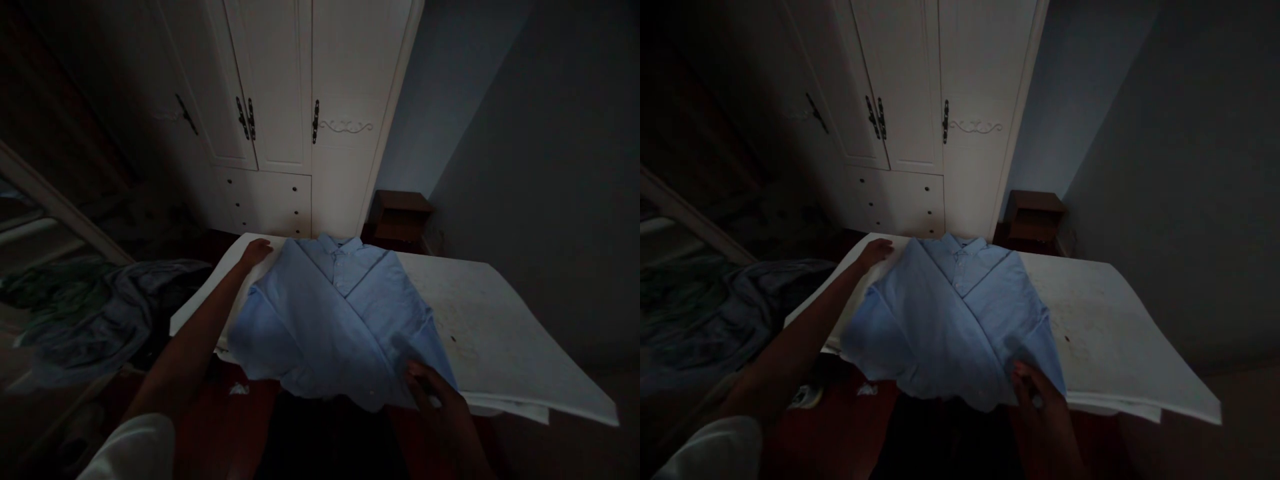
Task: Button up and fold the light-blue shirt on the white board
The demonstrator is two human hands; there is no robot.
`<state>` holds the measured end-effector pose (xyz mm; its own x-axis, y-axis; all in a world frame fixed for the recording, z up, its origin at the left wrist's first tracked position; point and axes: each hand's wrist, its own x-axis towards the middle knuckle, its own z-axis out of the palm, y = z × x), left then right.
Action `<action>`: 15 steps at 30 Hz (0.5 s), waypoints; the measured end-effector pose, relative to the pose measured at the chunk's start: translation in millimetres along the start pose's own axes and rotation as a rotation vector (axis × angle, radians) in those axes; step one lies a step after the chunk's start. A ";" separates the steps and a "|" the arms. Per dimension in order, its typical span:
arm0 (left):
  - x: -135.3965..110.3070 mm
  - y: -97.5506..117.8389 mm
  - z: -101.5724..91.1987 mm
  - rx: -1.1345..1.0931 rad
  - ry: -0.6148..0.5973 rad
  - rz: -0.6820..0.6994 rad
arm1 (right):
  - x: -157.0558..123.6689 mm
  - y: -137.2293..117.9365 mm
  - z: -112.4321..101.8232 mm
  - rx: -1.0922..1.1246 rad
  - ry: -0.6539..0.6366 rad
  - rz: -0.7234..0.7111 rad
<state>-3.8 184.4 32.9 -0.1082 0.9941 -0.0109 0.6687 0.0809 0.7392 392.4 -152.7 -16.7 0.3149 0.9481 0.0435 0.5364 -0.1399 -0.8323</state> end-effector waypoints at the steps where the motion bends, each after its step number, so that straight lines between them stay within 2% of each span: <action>1: -14.3 -8.8 -6.3 -0.027 0.007 0.018 | 7.0 -11.1 0.9 0.014 -0.014 -0.060; 4: -57.9 -35.3 -15.6 -0.074 0.019 0.077 | 35.6 -50.6 13.0 0.040 -0.067 -0.266; 7: -90.1 -53.5 -15.5 -0.082 0.018 0.118 | 76.3 -92.0 44.5 0.064 -0.149 -0.469; 10: -105.0 -59.2 -17.7 -0.098 -0.067 0.221 | 126.0 -128.6 93.6 0.098 -0.231 -0.619; 12: -108.5 -58.3 -22.1 -0.063 -0.100 0.276 | 159.6 -149.2 130.7 0.039 -0.285 -0.676; 15: -110.3 -54.5 -27.9 0.090 -0.051 0.289 | 203.6 -173.7 183.5 -0.241 -0.333 -0.675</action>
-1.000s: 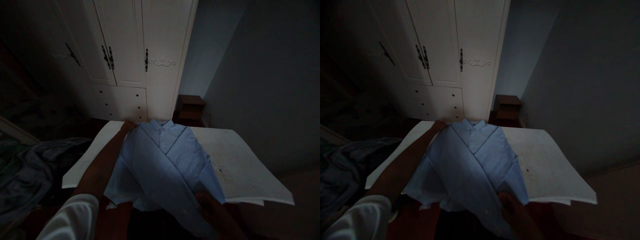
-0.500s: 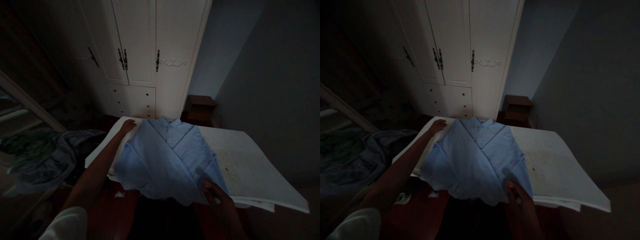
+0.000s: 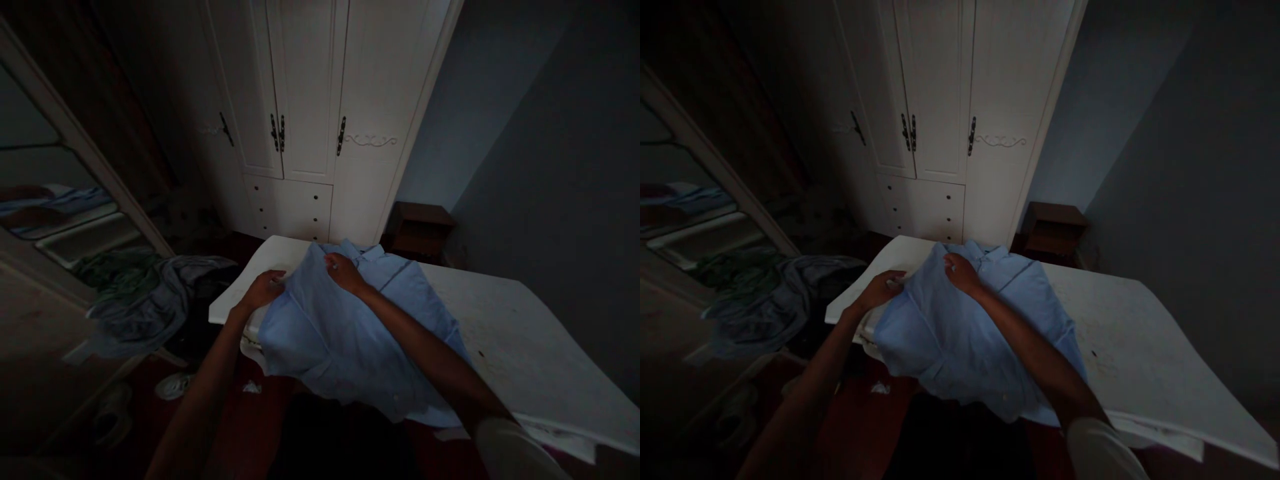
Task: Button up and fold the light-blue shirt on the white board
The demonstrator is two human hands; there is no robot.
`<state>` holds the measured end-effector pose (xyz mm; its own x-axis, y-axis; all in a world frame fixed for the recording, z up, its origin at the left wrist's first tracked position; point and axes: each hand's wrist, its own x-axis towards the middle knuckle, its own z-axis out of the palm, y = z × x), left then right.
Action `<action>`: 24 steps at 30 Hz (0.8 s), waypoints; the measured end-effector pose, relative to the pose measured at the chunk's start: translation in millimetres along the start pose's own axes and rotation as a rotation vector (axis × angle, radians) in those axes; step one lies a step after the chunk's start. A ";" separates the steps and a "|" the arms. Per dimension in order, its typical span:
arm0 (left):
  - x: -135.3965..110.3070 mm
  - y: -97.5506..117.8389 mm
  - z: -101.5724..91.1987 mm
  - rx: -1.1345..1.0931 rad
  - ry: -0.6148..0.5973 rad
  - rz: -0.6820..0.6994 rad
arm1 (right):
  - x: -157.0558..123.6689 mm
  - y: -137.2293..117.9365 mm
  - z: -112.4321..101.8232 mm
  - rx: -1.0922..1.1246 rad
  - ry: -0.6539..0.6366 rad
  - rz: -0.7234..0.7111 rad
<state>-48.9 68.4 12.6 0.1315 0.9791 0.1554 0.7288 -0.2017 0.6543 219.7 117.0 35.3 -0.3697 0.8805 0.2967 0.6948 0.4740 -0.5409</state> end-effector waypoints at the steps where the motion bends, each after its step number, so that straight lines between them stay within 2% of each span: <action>1: -0.1 1.3 -0.7 0.050 0.004 -0.007 | 18.4 1.5 9.6 -0.034 -0.020 0.008; 6: -2.9 8.7 5.8 0.133 -0.013 -0.085 | 82.3 13.1 49.4 -0.140 -0.075 0.065; 10: -15.9 17.3 13.0 0.113 0.118 -0.183 | 104.7 26.6 68.9 -0.216 -0.123 0.096; 13: -33.9 23.6 12.6 0.079 0.156 -0.301 | 108.7 35.7 76.0 -0.272 -0.122 0.098; 17: -60.8 27.5 4.3 0.105 0.042 -0.410 | 103.8 44.0 80.1 -0.325 -0.110 0.064; 21: -83.9 28.2 -3.0 0.080 -0.005 -0.459 | 97.5 47.9 81.7 -0.354 -0.089 0.036; 24: -100.5 28.5 -5.0 -0.107 -0.025 -0.446 | 95.9 49.0 81.6 -0.367 -0.085 0.024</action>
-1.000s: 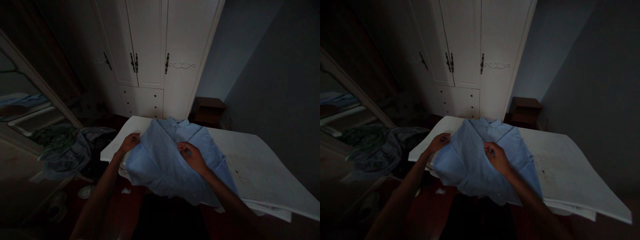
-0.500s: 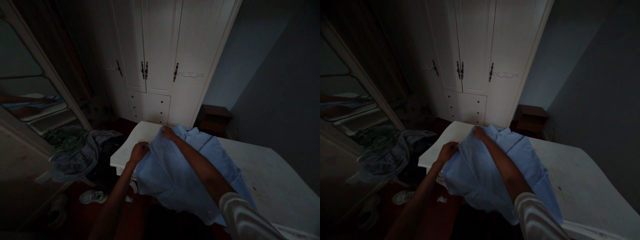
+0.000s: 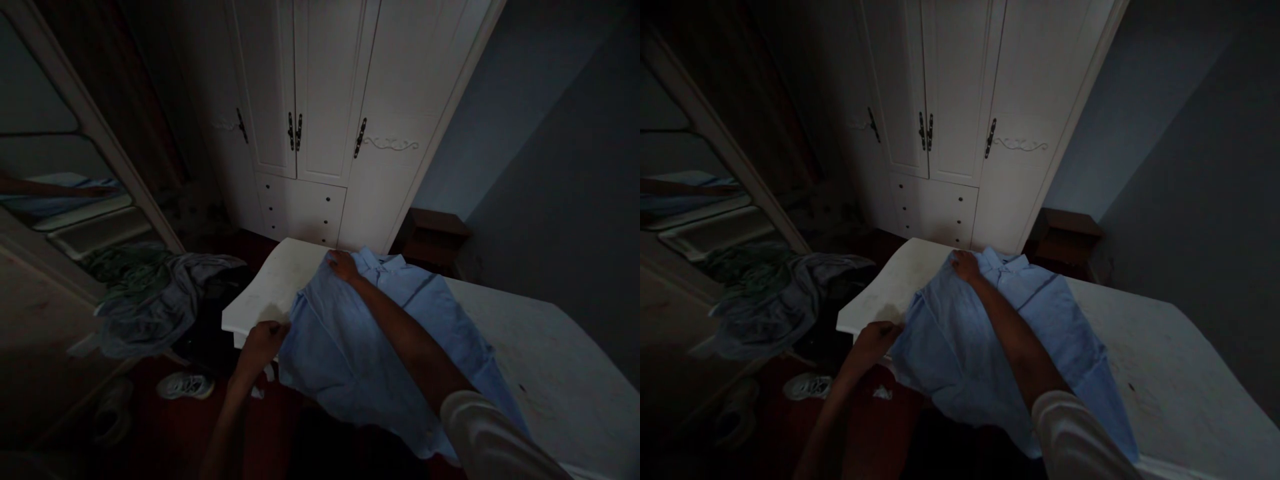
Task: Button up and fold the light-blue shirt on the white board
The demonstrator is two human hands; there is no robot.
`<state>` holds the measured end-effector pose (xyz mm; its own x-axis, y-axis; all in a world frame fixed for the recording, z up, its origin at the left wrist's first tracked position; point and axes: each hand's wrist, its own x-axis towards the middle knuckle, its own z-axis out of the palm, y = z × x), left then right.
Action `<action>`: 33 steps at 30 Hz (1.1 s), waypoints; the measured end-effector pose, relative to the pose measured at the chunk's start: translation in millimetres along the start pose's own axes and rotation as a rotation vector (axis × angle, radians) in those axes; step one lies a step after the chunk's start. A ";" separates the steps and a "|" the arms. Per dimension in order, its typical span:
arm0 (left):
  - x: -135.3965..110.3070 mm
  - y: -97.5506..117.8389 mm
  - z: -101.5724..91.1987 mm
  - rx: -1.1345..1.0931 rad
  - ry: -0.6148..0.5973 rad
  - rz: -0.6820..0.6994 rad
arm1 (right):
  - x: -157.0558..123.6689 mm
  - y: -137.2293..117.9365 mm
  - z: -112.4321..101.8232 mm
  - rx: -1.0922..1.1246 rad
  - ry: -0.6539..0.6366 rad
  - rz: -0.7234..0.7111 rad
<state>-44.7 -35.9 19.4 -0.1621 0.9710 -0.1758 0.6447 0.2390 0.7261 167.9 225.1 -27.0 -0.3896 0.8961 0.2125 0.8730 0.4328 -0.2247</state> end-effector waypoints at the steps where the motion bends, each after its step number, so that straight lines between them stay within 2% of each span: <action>1: -5.0 -2.5 -0.2 -0.078 -0.021 0.004 | -0.1 0.3 0.0 -0.003 0.001 -0.003; 3: -14.1 -7.6 0.1 -0.202 -0.082 -0.029 | 0.1 0.8 0.4 -0.008 0.003 -0.006; 6: -24.3 -15.0 2.8 -0.259 -0.189 -0.093 | 0.6 1.6 1.9 -0.011 0.012 -0.008; 8: -29.0 -19.1 5.7 -0.262 -0.189 -0.047 | 0.9 2.1 3.3 -0.009 0.015 -0.010; 11: -35.8 -25.2 11.0 -0.296 -0.113 0.044 | 1.2 3.1 4.7 -0.001 0.015 -0.015; 14: -43.8 -35.2 16.6 -0.412 -0.115 0.063 | 1.2 3.9 4.9 0.008 0.013 -0.026; 17: -49.9 -49.9 22.5 -0.520 -0.157 0.018 | 1.5 4.3 4.4 0.019 0.011 -0.035; 22: -52.3 -74.0 26.6 -0.558 -0.228 -0.070 | 4.1 6.3 4.6 0.043 0.005 -0.025; 24: -52.4 -80.8 26.3 -0.559 -0.193 -0.098 | 5.5 7.8 5.2 0.056 0.001 -0.019; 29: -56.8 -86.6 28.1 -0.569 0.030 -0.162 | 8.6 11.0 7.1 0.078 -0.005 0.007; 33: -64.4 -82.5 34.8 -0.567 0.079 -0.181 | 9.7 10.6 7.1 0.081 -0.003 0.052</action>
<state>-61.4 -118.0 -52.3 -0.3006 0.9068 -0.2955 0.1063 0.3398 0.9345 171.3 239.1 -34.1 -0.3458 0.9177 0.1957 0.8655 0.3925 -0.3112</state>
